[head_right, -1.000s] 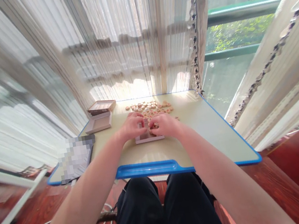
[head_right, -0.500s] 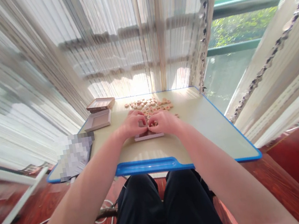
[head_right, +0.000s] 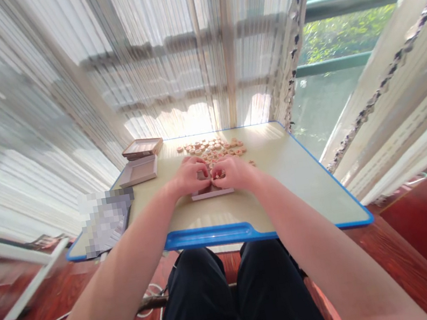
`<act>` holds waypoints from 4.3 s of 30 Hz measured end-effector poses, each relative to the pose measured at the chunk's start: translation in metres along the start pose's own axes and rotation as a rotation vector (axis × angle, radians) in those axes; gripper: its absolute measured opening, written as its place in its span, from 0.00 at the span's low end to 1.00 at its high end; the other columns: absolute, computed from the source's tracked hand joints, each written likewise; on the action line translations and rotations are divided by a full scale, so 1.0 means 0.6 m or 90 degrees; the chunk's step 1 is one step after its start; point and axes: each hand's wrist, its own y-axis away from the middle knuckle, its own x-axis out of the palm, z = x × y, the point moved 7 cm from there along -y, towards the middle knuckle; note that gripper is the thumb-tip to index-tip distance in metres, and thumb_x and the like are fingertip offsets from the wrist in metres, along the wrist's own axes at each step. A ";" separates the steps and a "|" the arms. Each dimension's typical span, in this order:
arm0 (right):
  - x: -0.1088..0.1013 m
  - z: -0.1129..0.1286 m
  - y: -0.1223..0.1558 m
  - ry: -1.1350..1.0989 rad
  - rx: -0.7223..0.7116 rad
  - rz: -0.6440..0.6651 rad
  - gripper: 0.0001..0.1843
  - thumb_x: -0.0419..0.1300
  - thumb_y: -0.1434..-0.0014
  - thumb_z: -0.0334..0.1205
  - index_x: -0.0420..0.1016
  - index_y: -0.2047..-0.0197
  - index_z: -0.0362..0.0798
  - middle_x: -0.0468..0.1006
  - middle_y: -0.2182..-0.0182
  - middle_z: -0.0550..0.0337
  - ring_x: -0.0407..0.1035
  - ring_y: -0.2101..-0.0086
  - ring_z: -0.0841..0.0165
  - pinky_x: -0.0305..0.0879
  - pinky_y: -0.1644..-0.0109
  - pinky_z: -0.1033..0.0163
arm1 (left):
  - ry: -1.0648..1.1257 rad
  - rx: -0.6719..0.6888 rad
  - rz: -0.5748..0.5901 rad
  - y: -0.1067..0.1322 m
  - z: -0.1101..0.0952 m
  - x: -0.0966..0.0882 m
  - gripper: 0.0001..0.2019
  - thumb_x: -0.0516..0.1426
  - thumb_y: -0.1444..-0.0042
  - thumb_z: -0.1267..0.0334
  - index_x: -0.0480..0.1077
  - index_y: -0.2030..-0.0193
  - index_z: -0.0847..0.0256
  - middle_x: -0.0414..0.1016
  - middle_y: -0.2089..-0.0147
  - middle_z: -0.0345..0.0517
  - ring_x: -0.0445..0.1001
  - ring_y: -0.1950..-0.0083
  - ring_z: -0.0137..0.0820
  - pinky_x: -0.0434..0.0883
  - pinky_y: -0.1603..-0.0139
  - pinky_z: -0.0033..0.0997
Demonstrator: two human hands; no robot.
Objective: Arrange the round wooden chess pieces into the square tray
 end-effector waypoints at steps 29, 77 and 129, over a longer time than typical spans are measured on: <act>-0.033 -0.016 -0.002 0.045 0.086 -0.109 0.14 0.52 0.42 0.42 0.77 0.68 0.46 0.76 0.72 0.57 0.66 0.70 0.69 0.57 0.66 0.66 | -0.030 -0.016 -0.024 -0.003 0.010 0.002 0.10 0.56 0.52 0.55 0.74 0.71 0.58 0.71 0.56 0.47 0.65 0.48 0.41 0.65 0.44 0.42; -0.067 -0.072 0.015 -0.104 0.283 -0.254 0.11 0.58 0.48 0.44 0.72 0.63 0.47 0.78 0.67 0.57 0.71 0.68 0.67 0.65 0.63 0.62 | 0.029 0.068 -0.151 0.002 -0.018 -0.032 0.08 0.56 0.49 0.58 0.73 0.68 0.59 0.73 0.61 0.46 0.70 0.54 0.35 0.67 0.49 0.35; -0.030 -0.052 0.006 -0.491 0.299 -0.214 0.12 0.58 0.47 0.44 0.78 0.66 0.44 0.79 0.67 0.54 0.71 0.67 0.68 0.67 0.67 0.66 | -0.023 0.066 -0.019 0.011 -0.016 -0.044 0.10 0.57 0.57 0.61 0.77 0.68 0.60 0.73 0.68 0.44 0.71 0.65 0.32 0.68 0.59 0.30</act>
